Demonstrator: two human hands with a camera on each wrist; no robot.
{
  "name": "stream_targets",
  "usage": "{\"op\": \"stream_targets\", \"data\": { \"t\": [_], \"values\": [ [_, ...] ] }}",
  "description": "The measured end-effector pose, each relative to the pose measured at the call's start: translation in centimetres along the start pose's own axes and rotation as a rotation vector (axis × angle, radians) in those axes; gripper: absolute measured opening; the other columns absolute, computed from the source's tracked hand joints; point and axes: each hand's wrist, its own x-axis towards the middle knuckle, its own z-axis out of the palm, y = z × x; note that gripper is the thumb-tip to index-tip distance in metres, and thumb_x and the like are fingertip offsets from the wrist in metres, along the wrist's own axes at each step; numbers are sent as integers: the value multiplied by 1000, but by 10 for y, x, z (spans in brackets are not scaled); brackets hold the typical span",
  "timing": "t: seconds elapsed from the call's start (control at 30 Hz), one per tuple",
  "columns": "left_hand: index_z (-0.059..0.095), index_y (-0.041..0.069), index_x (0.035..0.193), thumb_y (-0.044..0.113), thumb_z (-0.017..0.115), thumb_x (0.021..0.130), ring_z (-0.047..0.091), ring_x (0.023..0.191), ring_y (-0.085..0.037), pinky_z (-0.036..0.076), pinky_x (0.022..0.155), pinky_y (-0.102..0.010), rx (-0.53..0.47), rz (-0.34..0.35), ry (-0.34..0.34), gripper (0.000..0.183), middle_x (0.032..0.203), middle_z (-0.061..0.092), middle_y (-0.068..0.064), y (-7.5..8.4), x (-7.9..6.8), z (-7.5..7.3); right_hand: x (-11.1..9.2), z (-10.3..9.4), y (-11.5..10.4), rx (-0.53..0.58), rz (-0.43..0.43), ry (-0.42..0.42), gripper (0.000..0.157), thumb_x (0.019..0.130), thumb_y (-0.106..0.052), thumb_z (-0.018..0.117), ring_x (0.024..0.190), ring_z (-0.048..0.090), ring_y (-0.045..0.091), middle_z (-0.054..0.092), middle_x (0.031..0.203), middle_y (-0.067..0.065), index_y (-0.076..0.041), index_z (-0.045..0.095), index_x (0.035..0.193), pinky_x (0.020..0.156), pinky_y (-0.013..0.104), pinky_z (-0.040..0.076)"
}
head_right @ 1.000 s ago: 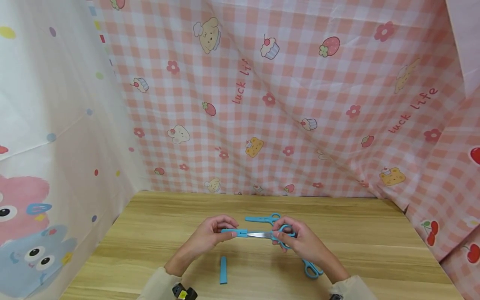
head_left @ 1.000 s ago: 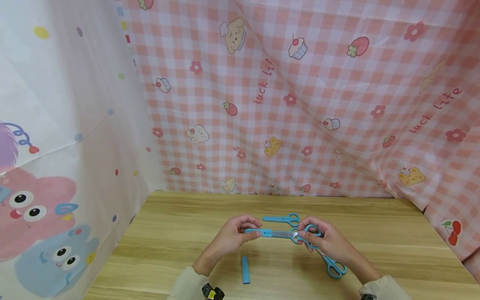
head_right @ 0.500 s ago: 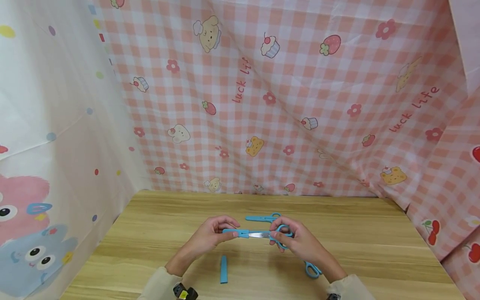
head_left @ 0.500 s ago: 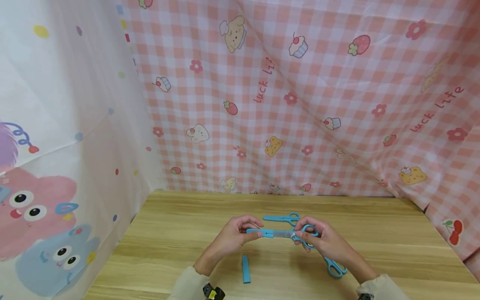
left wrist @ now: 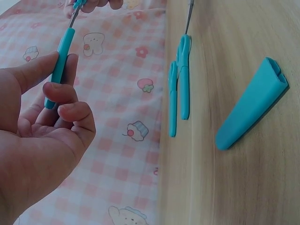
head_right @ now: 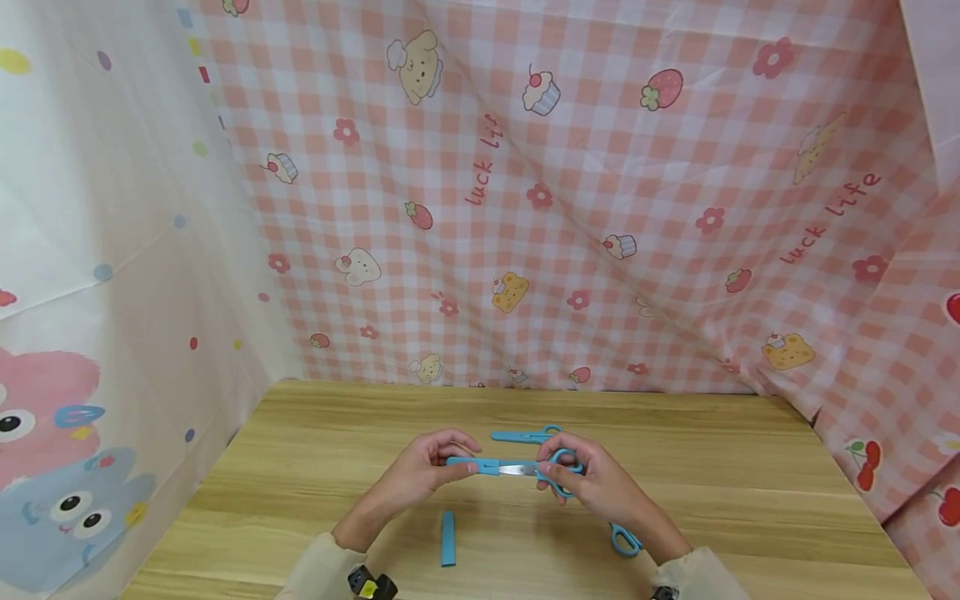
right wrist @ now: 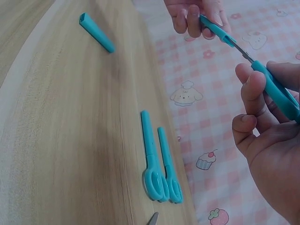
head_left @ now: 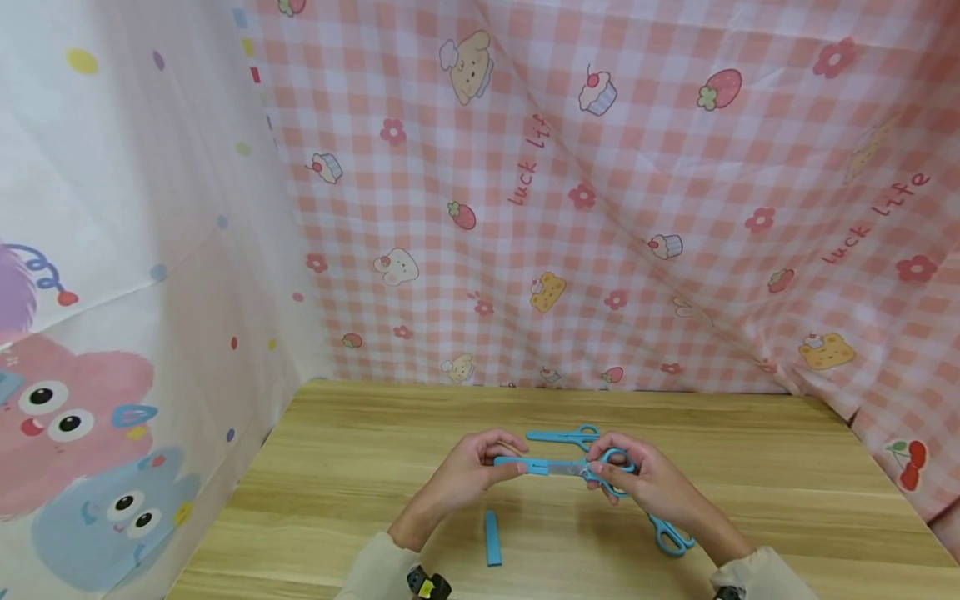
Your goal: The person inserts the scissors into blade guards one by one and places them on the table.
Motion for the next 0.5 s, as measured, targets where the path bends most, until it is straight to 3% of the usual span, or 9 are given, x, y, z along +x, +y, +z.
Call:
{"op": "stream_targets", "data": {
  "t": [0.13,0.37,0.5],
  "values": [
    [67,10,113,14,70,93,43,63,-12,33,56,-22,4,2,0,20,98,73,-8,1,0,0,0,1,0,3,-12,-1,13,102,-7,54,63,58,11,68,86,10,4,54,109,57,32,53],
    [67,10,113,14,69,94,38,58,-9,32,55,-22,9,17,-10,21,99,72,-15,-1,1,2,1,3,0,4,-2,3,13,101,-8,54,67,59,9,65,88,28,3,54,108,58,33,53],
    [67,9,114,14,69,94,37,59,-8,32,55,-21,7,23,-9,21,100,72,-17,-2,2,3,1,4,-1,-2,11,4,15,102,-9,55,67,59,9,65,88,26,4,54,109,58,33,53]
  ]
}}
